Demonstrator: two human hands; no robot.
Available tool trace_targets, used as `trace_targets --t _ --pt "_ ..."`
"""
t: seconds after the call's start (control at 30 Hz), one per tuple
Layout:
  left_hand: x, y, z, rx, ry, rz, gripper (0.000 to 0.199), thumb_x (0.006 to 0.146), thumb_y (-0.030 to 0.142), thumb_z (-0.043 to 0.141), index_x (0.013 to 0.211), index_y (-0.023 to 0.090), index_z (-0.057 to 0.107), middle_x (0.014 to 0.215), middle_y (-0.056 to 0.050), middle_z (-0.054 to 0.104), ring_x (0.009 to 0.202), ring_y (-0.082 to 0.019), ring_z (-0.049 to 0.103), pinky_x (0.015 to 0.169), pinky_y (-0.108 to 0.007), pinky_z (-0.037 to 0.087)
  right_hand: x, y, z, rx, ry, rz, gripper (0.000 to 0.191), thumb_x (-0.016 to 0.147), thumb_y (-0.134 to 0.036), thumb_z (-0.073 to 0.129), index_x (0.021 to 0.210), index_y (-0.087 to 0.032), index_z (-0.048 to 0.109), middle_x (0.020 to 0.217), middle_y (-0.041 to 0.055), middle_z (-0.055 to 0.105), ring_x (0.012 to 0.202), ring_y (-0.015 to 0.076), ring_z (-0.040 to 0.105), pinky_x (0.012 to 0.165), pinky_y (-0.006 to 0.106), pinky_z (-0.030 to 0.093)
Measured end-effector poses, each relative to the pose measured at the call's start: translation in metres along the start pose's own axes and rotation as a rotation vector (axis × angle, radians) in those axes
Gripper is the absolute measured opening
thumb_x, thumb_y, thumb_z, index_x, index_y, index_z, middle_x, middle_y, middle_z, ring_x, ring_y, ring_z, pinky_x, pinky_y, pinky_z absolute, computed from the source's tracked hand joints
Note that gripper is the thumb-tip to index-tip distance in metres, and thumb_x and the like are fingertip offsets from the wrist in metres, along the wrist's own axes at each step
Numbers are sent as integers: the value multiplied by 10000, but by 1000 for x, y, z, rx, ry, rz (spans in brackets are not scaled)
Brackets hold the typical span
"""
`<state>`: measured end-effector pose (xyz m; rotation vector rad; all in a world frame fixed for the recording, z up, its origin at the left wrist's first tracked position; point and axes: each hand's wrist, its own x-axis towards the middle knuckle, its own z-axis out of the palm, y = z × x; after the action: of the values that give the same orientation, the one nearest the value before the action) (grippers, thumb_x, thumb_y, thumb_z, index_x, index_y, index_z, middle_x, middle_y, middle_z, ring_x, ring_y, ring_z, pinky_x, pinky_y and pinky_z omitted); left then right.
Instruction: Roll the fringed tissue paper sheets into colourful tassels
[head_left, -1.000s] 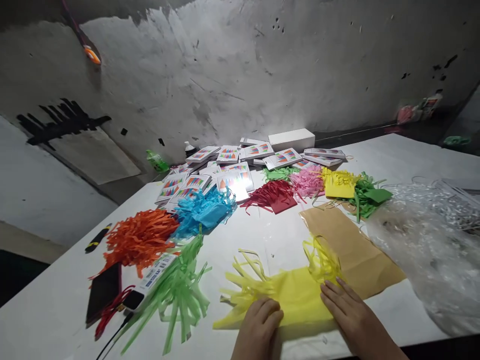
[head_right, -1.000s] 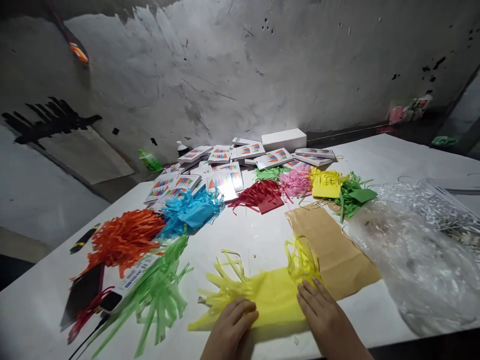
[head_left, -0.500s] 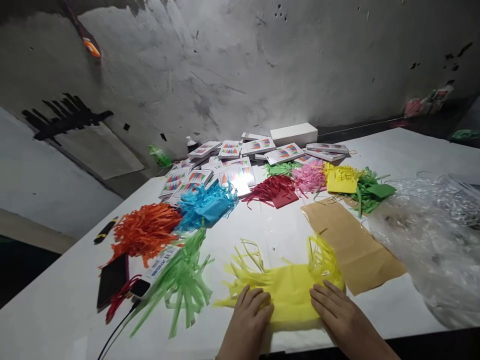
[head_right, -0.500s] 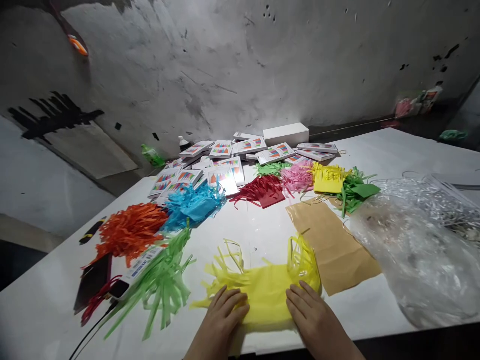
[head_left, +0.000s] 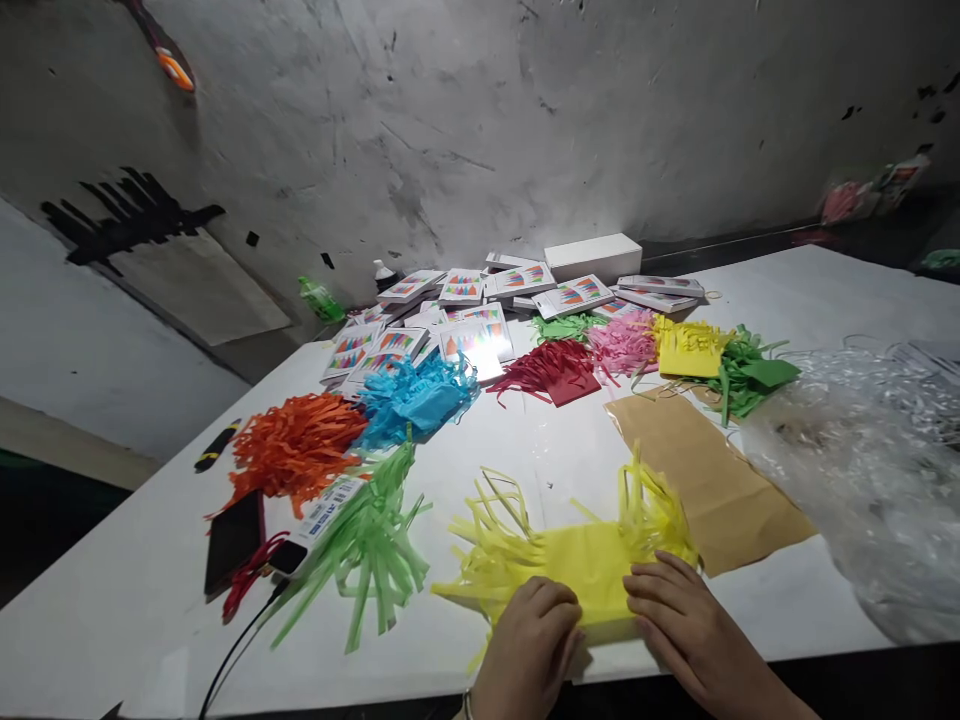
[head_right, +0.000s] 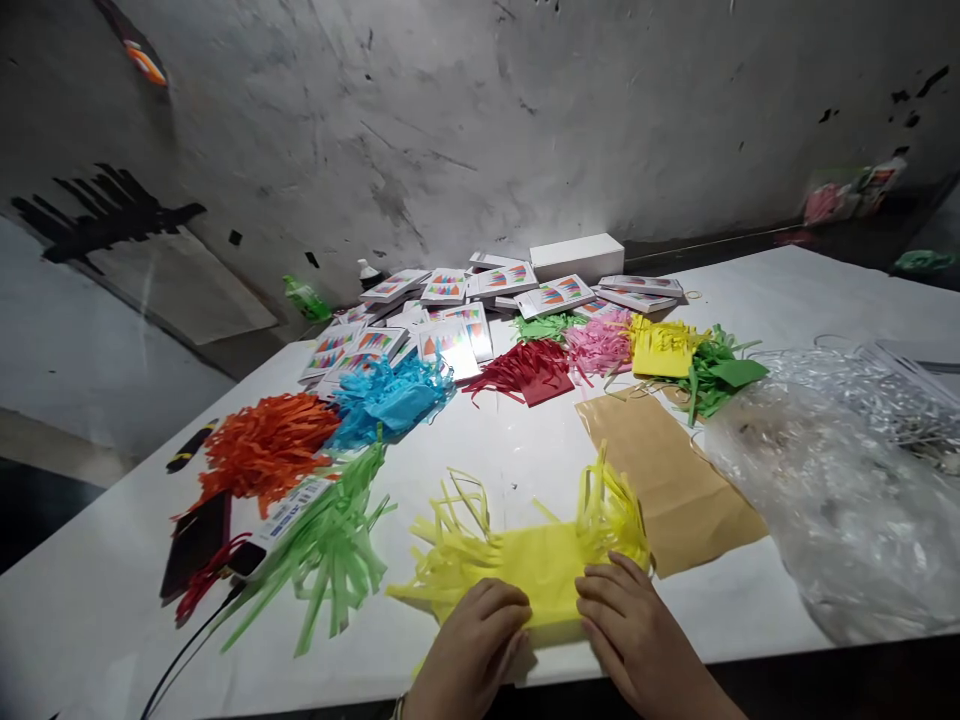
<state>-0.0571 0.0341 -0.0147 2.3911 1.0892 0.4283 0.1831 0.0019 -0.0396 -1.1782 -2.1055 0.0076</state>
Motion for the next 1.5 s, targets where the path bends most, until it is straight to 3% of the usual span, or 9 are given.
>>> trace_targets --t 0.27,0.43,0.6,0.8,0.93,1.17,1.3,1.4,1.5 --pt "1 -3 9 -66 89 -8 201 910 87 517 874 215 668 946 -47 724 878 -215 619 776 -349 516 0 -3 5 174 17 115 223 919 -166 480 887 -288 664 790 -30 733 810 176 703 981 446 552" --pt "3 -2 10 -100 105 -84 166 851 74 598 772 210 651 898 -42 712 869 -214 628 765 -337 516 5 -6 1 204 -66 166 109 878 -204 555 875 -274 638 854 -11 709 851 196 676 967 465 541" --pt "1 1 5 -134 72 -133 122 866 125 608 817 216 673 964 -43 711 933 -216 637 828 -344 518 8 -11 7 131 -55 106 207 892 -133 496 816 -272 630 784 -36 674 775 161 650 928 407 543" --pt "1 4 0 -98 28 -155 211 954 164 447 903 217 644 994 -55 705 944 -213 631 852 -341 505 3 -6 23 -94 33 -53 275 853 -54 460 944 -242 639 925 11 741 911 189 672 1026 399 481" --pt "4 4 5 22 16 -230 230 986 213 393 906 216 609 910 -61 698 865 -220 636 780 -327 492 2 -2 22 -67 -6 21 254 857 -54 465 830 -249 625 788 -13 702 746 173 644 924 374 501" --pt "28 5 4 215 -52 -445 276 1011 187 318 921 210 577 861 -60 709 812 -216 674 689 -293 423 29 4 17 -91 -271 261 217 903 -148 513 726 -236 604 703 -12 685 685 186 638 678 306 438" --pt "53 1 -5 307 -85 -537 275 1012 211 338 941 199 603 957 -77 726 908 -231 681 717 -301 430 53 14 25 -158 -313 358 250 928 -180 502 695 -235 574 629 -14 705 581 171 655 515 264 332" --pt "66 -7 -8 325 -90 -576 255 999 251 387 922 198 624 936 -80 748 856 -238 698 664 -303 423 63 21 35 -225 -325 405 234 893 -200 551 663 -236 568 556 -12 692 487 175 638 451 273 268" --pt "73 -15 -8 332 -98 -592 248 994 293 408 937 210 634 934 -74 768 840 -246 714 634 -305 417 62 23 41 -313 -282 409 189 850 -150 564 680 -223 602 566 31 698 501 217 650 494 301 349"
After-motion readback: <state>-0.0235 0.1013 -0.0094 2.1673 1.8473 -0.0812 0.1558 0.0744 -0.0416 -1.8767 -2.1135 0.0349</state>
